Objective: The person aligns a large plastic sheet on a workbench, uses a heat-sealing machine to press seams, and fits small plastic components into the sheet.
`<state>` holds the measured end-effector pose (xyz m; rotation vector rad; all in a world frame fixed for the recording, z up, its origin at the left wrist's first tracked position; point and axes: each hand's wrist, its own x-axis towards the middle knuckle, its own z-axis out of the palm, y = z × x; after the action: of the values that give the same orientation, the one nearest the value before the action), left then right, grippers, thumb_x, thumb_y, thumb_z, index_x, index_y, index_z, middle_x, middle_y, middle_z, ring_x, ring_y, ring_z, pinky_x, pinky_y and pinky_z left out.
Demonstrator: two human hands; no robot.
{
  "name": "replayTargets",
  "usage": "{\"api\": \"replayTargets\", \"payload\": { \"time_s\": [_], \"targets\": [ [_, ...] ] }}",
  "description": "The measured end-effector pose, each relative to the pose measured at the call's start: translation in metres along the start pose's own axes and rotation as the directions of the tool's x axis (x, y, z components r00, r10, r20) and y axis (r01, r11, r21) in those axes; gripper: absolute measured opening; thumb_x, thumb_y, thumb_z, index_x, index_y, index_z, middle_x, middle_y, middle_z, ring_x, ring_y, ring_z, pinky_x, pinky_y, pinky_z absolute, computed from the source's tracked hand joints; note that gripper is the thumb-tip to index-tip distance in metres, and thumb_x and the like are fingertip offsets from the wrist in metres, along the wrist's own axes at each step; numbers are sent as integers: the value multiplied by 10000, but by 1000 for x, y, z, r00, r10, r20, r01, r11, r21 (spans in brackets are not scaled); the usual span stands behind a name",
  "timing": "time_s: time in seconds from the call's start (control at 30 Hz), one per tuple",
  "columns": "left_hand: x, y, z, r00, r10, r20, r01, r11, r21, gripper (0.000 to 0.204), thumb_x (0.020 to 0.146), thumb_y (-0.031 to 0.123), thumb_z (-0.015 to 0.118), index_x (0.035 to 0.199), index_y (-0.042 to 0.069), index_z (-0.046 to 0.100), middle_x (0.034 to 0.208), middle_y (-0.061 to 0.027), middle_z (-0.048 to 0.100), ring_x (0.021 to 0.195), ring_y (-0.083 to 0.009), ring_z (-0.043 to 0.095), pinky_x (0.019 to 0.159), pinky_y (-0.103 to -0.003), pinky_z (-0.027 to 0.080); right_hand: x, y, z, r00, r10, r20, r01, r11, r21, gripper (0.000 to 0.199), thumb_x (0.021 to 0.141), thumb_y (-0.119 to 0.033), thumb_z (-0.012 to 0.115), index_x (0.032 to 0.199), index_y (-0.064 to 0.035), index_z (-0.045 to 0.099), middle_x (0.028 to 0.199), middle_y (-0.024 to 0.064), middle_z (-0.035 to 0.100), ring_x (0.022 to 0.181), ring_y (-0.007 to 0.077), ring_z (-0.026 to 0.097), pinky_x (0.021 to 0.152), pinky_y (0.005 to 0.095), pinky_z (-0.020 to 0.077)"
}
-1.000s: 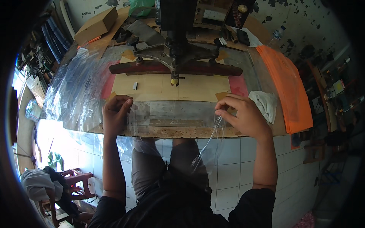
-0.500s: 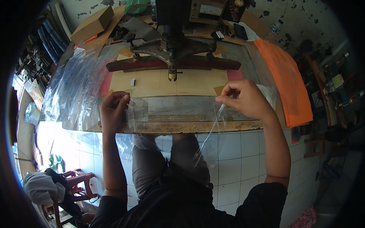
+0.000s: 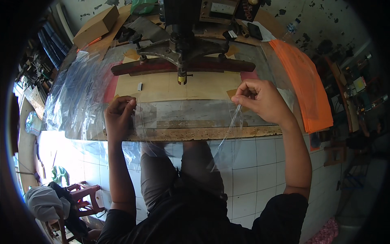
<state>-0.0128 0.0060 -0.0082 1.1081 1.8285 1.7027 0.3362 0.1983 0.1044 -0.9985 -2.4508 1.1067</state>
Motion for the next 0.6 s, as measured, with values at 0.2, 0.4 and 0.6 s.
{"api": "replayTargets", "payload": {
  "time_s": [0.2,0.4,0.6],
  "targets": [
    [0,1,0,1000,7,-7,-7,1000,2,182,952,158,785,1021,-8,755,787,-11,744,726,-31,616,683,-208,483,-5,-3,-2,997,-41,-60,45,997,58,146,940,-130,790,926,-11,707,839,-20,661,775,32,577,695,216,492],
    [1,-1,1,1000,8,1,-8,999,-39,155,956,133,776,1016,-7,748,794,-11,745,743,-30,622,692,-203,483,-9,-6,-3,993,-67,-93,73,996,57,143,934,-122,795,940,-11,704,860,-15,668,803,43,584,726,219,494],
    [2,-5,-1,1000,15,-9,-16,999,-41,160,956,134,776,1020,-10,749,805,-14,750,745,-33,628,695,-207,489,-7,-5,-2,983,-115,-145,117,993,3,124,928,-90,787,948,-9,695,868,-11,670,825,55,589,777,229,490]
  ]
}}
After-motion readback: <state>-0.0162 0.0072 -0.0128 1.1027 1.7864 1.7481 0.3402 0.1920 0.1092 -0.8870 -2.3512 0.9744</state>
